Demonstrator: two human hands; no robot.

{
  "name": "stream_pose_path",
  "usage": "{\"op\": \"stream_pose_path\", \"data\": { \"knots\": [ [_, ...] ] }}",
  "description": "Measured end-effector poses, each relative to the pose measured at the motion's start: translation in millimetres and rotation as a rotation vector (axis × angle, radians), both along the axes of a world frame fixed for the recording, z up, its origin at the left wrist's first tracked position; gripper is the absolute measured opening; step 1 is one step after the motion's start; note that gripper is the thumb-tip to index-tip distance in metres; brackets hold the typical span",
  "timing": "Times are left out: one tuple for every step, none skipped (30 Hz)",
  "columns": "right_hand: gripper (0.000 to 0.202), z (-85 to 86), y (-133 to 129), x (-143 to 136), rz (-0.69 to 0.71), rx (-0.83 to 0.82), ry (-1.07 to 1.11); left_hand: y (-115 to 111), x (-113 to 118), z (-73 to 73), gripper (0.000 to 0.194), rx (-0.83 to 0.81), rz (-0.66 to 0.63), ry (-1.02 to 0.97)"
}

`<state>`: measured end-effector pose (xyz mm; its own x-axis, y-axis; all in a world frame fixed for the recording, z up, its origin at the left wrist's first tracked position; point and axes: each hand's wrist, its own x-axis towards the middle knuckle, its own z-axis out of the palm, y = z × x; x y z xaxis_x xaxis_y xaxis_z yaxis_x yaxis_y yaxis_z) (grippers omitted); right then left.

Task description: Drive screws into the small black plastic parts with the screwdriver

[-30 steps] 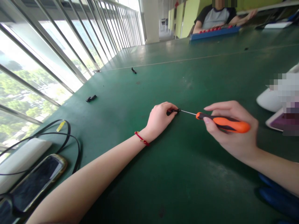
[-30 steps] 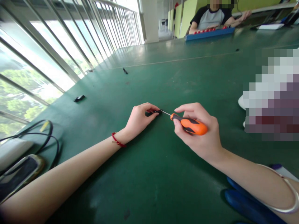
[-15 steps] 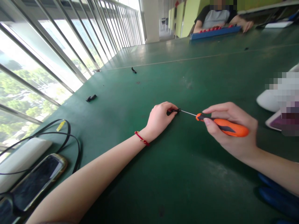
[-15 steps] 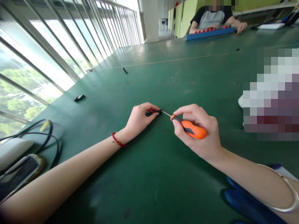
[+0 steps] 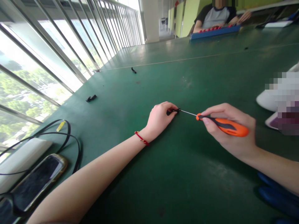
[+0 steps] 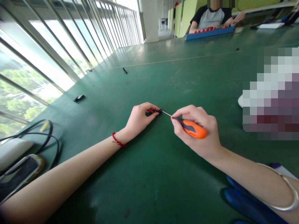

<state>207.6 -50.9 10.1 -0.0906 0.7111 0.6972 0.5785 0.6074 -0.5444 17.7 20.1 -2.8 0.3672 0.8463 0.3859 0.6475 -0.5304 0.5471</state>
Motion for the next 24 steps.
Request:
{"op": "stream_pose_path", "data": {
  "knots": [
    [0.010, -0.5, 0.0, -0.4, -0.002, 0.002, 0.008, 0.0, 0.0, -0.2, 0.014, 0.002, 0.000, 0.000],
    [0.015, -1.2, 0.8, -0.7, -0.005, 0.015, 0.027, 0.1, -0.1, -0.4, 0.014, 0.005, 0.000, 0.000],
    [0.021, -2.0, 2.3, -0.8, -0.006, 0.045, 0.063, 0.2, -0.2, -0.7, 0.014, 0.005, 0.000, 0.001],
    [0.029, -2.7, 4.2, -0.8, 0.001, 0.079, 0.107, 0.3, -0.2, -0.8, 0.014, 0.006, 0.003, 0.003],
    [0.037, -3.2, 6.3, -0.5, 0.015, 0.111, 0.156, 0.4, -0.3, -0.9, 0.014, 0.005, 0.004, 0.006],
    [0.044, -3.4, 8.3, -0.2, 0.037, 0.135, 0.200, 0.5, -0.3, -0.9, 0.014, 0.003, 0.003, 0.008],
    [0.049, -3.2, 9.8, 0.1, 0.061, 0.131, 0.224, 0.5, -0.4, -0.7, 0.014, 0.002, 0.000, 0.008],
    [0.051, -2.6, 10.6, 0.4, 0.078, 0.111, 0.226, 0.4, -0.4, -0.5, 0.014, 0.002, -0.004, 0.008],
    [0.049, -1.7, 10.5, 0.6, 0.084, 0.080, 0.201, 0.3, -0.5, -0.2, 0.014, 0.002, -0.007, 0.008],
    [0.043, -0.6, 9.8, 0.6, 0.070, 0.048, 0.159, 0.2, -0.5, 0.1, 0.014, 0.002, -0.008, 0.008],
    [0.033, 0.5, 8.3, 0.4, 0.043, 0.028, 0.110, 0.1, -0.5, 0.4, 0.014, 0.000, -0.008, 0.008],
    [0.022, 1.6, 6.5, 0.1, 0.015, 0.015, 0.061, -0.1, -0.5, 0.6, 0.015, -0.003, -0.006, 0.010],
    [0.014, 2.4, 4.7, -0.3, -0.006, 0.007, 0.021, -0.2, -0.5, 0.7, 0.015, -0.007, -0.004, 0.011],
    [0.009, 2.8, 3.0, -0.8, -0.015, 0.010, -0.003, -0.2, -0.5, 0.7, 0.015, -0.009, -0.005, 0.010],
    [0.008, 2.8, 1.9, -1.2, -0.012, 0.012, -0.012, -0.3, -0.5, 0.6, 0.015, -0.010, -0.006, 0.008],
    [0.010, 2.5, 1.4, -1.5, -0.003, 0.014, -0.007, -0.2, -0.5, 0.5, 0.015, -0.009, -0.009, 0.005],
    [0.014, 1.7, 1.7, -1.7, 0.002, 0.019, 0.007, -0.1, -0.5, 0.3, 0.015, -0.006, -0.010, 0.004],
    [0.019, 0.7, 2.8, -1.7, -0.001, 0.039, 0.035, 0.0, -0.5, 0.1, 0.015, -0.003, -0.011, 0.004],
    [0.025, -0.5, 4.5, -1.5, -0.004, 0.070, 0.075, 0.1, -0.6, 0.0, 0.015, -0.001, -0.011, 0.003],
    [0.033, -1.6, 6.5, -1.1, -0.002, 0.102, 0.122, 0.2, -0.6, -0.1, 0.014, -0.001, -0.012, 0.002],
    [0.040, -2.6, 8.5, -0.5, 0.012, 0.123, 0.164, 0.3, -0.7, -0.1, 0.014, -0.001, -0.014, 0.002],
    [0.045, -3.1, 10.2, 0.1, 0.030, 0.135, 0.190, 0.3, -0.7, 0.0, 0.014, -0.001, -0.016, 0.001],
    [0.049, -3.2, 11.3, 0.8, 0.045, 0.124, 0.197, 0.2, -0.8, 0.0, 0.014, -0.001, -0.019, 0.000],
    [0.049, -2.8, 11.5, 1.4, 0.051, 0.097, 0.185, 0.1, -0.8, 0.1, 0.015, -0.001, -0.020, -0.001]
  ]
}}
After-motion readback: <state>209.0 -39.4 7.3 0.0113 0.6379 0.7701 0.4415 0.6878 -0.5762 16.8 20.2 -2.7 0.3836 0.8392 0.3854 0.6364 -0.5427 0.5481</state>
